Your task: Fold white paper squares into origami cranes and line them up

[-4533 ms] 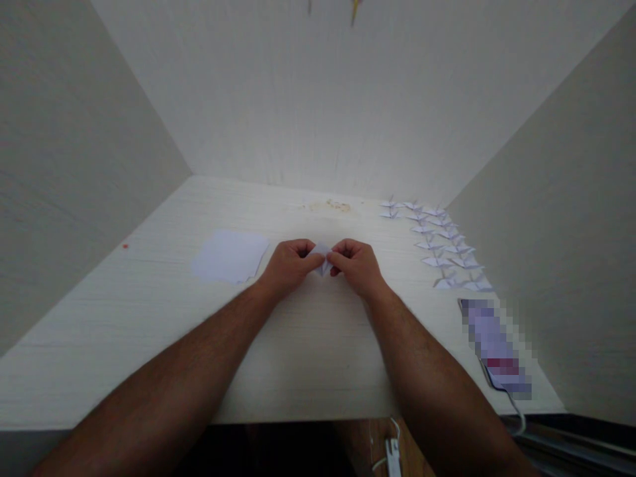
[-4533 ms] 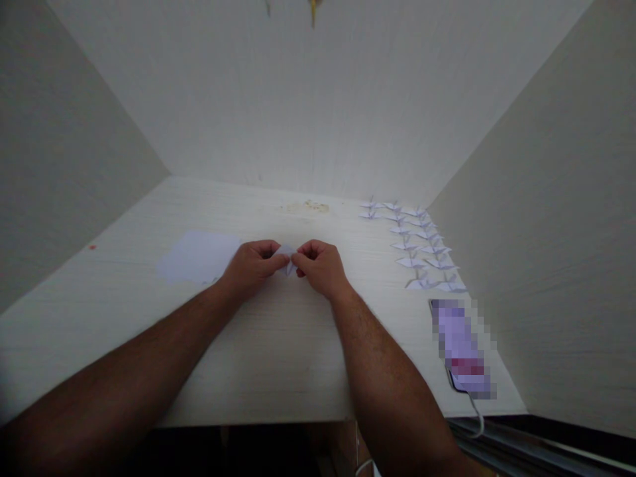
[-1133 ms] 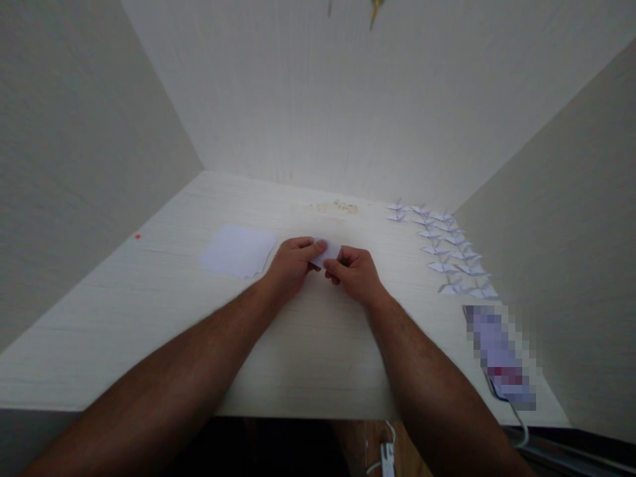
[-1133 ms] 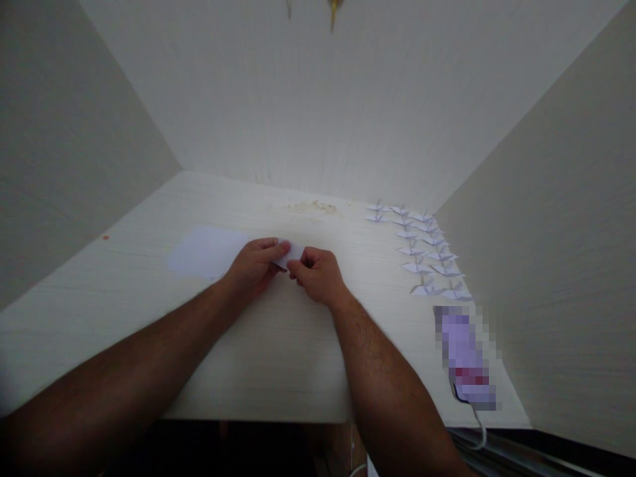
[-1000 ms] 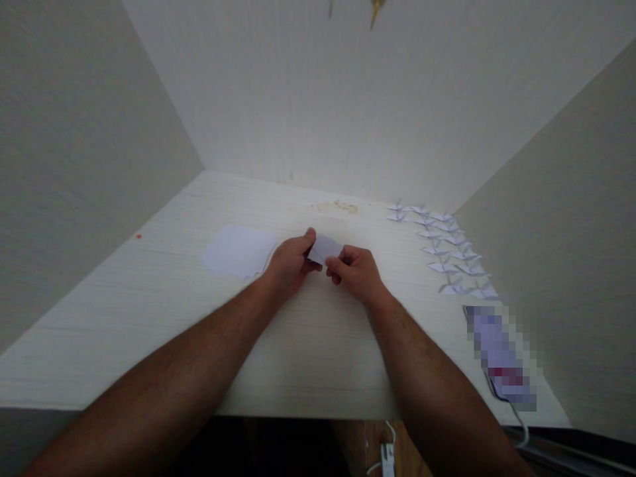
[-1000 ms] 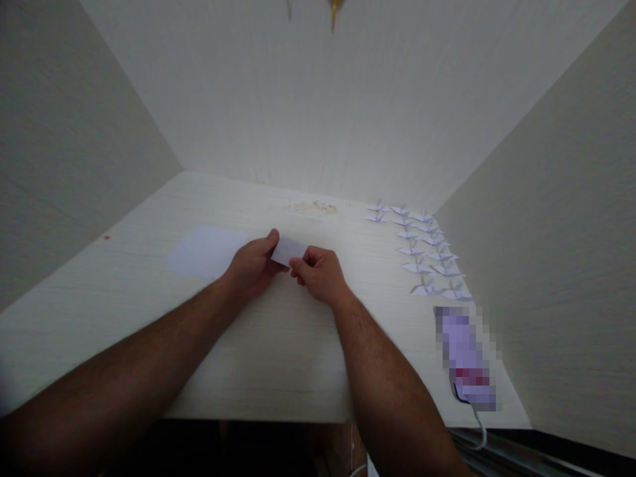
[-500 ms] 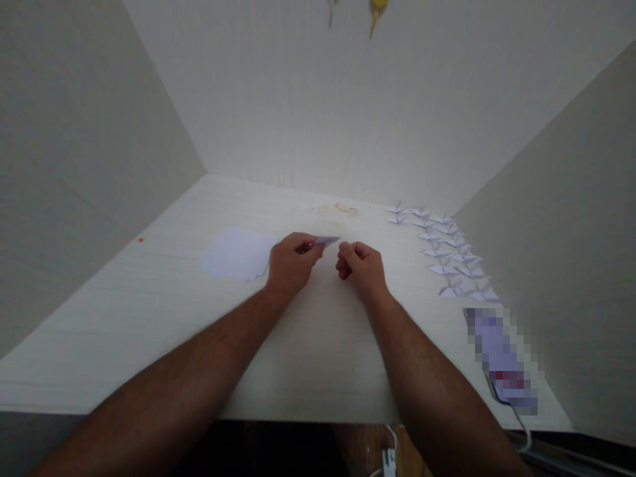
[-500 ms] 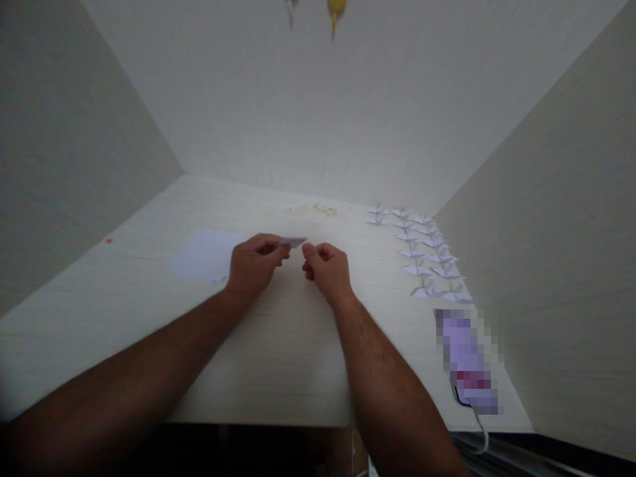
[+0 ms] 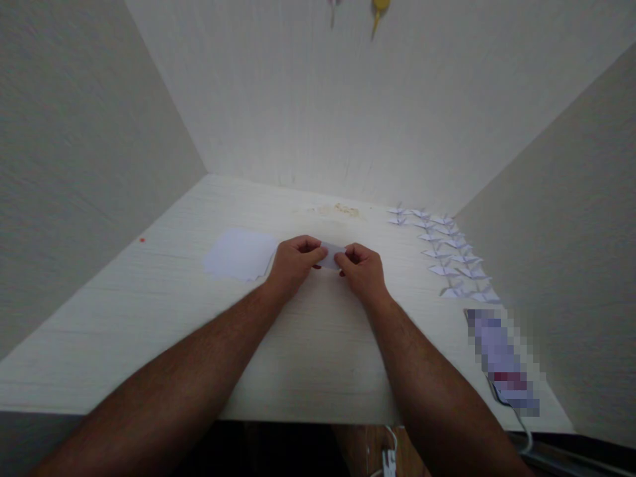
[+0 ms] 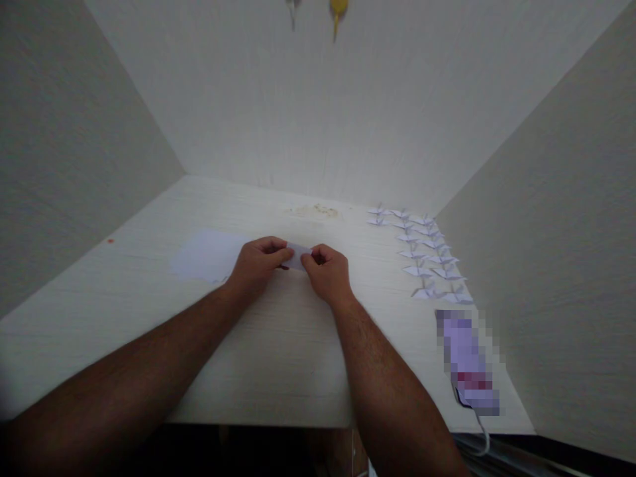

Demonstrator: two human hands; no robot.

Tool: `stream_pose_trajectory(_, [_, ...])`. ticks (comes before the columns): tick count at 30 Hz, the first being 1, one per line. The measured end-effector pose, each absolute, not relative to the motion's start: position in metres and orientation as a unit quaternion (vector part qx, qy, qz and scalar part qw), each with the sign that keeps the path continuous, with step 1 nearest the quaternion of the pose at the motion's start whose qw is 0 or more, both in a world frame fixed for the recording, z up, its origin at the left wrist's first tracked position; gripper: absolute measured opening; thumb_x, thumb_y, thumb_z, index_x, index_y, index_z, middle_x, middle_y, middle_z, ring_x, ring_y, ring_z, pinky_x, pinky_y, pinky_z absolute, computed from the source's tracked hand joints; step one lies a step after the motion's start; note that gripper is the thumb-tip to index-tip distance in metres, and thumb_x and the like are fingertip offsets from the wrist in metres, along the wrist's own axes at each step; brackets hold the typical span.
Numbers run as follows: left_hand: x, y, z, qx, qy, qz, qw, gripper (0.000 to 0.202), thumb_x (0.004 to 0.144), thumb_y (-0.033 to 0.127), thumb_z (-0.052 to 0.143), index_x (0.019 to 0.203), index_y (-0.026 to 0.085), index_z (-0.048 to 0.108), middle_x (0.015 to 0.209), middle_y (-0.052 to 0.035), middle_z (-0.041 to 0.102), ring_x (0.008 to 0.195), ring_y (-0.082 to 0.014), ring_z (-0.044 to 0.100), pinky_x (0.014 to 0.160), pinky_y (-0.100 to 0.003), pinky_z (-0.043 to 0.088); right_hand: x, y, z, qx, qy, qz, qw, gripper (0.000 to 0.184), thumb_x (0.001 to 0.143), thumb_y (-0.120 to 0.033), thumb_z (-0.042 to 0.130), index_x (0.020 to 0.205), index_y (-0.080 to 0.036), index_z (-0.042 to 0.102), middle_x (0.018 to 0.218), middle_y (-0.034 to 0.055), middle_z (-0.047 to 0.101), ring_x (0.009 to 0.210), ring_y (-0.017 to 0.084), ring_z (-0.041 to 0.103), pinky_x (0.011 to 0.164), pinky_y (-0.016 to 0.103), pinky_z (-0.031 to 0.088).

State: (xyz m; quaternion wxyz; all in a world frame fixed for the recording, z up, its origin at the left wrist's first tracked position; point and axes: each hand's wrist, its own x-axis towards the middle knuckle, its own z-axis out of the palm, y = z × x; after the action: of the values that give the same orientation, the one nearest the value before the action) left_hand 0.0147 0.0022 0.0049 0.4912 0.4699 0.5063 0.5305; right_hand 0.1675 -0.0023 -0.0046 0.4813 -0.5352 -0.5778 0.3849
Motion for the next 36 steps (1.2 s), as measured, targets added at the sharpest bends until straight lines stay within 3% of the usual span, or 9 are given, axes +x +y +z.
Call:
stream_pose_trajectory(7, [0.0143, -0.0019, 0.0105, 0.496, 0.517, 0.484, 0.502, 0.014, 0.064, 0.027, 0.074, 0.067, 0.014, 0.069, 0.058, -0.0011, 0.063, 0.051, -0.0101, 0.055, 0.05, -0.021, 0.043, 0.1672, -0.0037, -0.0025, -0.512, -0.568, 0.416, 0.492, 0.012, 0.072, -0.03, 0.068, 0.074, -0.018, 0.068, 0.061, -0.0013, 0.064, 0.052, 0.011, 0.056, 0.052, 0.024, 0.048])
stream_pose_trajectory(14, [0.0146, 0.0032, 0.0062, 0.422, 0.494, 0.498, 0.574, 0.018, 0.061, 0.03, 0.074, 0.061, 0.014, 0.067, 0.058, -0.003, 0.063, 0.053, -0.0145, 0.059, 0.054, -0.029, 0.052, 0.1658, -0.0053, -0.0068, -0.483, -0.597, 0.368, 0.525, 0.015, 0.076, -0.028, 0.065, 0.085, -0.021, 0.074, 0.067, -0.0009, 0.067, 0.058, 0.011, 0.056, 0.056, 0.024, 0.046])
stream_pose_trajectory(22, [0.0131, 0.004, 0.0081, 0.391, 0.469, 0.494, 0.619, 0.02, 0.06, 0.029, 0.076, 0.065, 0.011, 0.069, 0.059, -0.0042, 0.063, 0.052, -0.0132, 0.058, 0.052, -0.027, 0.051, 0.1677, -0.0067, -0.0072, -0.465, -0.624, 0.344, 0.525, 0.01, 0.077, -0.026, 0.064, 0.079, -0.022, 0.073, 0.07, -0.0006, 0.068, 0.061, 0.012, 0.058, 0.059, 0.025, 0.047])
stream_pose_trajectory(28, [0.0117, 0.0029, 0.0106, 0.396, 0.469, 0.502, 0.609, 0.023, 0.059, 0.03, 0.078, 0.069, 0.011, 0.071, 0.067, -0.007, 0.068, 0.059, -0.0159, 0.063, 0.056, -0.029, 0.053, 0.1687, -0.0061, -0.0067, -0.455, -0.624, 0.339, 0.537, 0.01, 0.077, -0.024, 0.062, 0.078, -0.023, 0.072, 0.07, -0.0008, 0.069, 0.061, 0.012, 0.059, 0.059, 0.025, 0.047])
stream_pose_trajectory(36, [0.0089, 0.0046, 0.0082, 0.431, 0.479, 0.502, 0.576, 0.021, 0.061, 0.03, 0.078, 0.068, 0.012, 0.071, 0.063, -0.0062, 0.068, 0.057, -0.0159, 0.063, 0.059, -0.03, 0.055, 0.1683, -0.0072, -0.0067, -0.483, -0.617, 0.322, 0.531, 0.013, 0.079, -0.027, 0.065, 0.087, -0.024, 0.074, 0.075, 0.0003, 0.072, 0.065, 0.014, 0.064, 0.063, 0.027, 0.051])
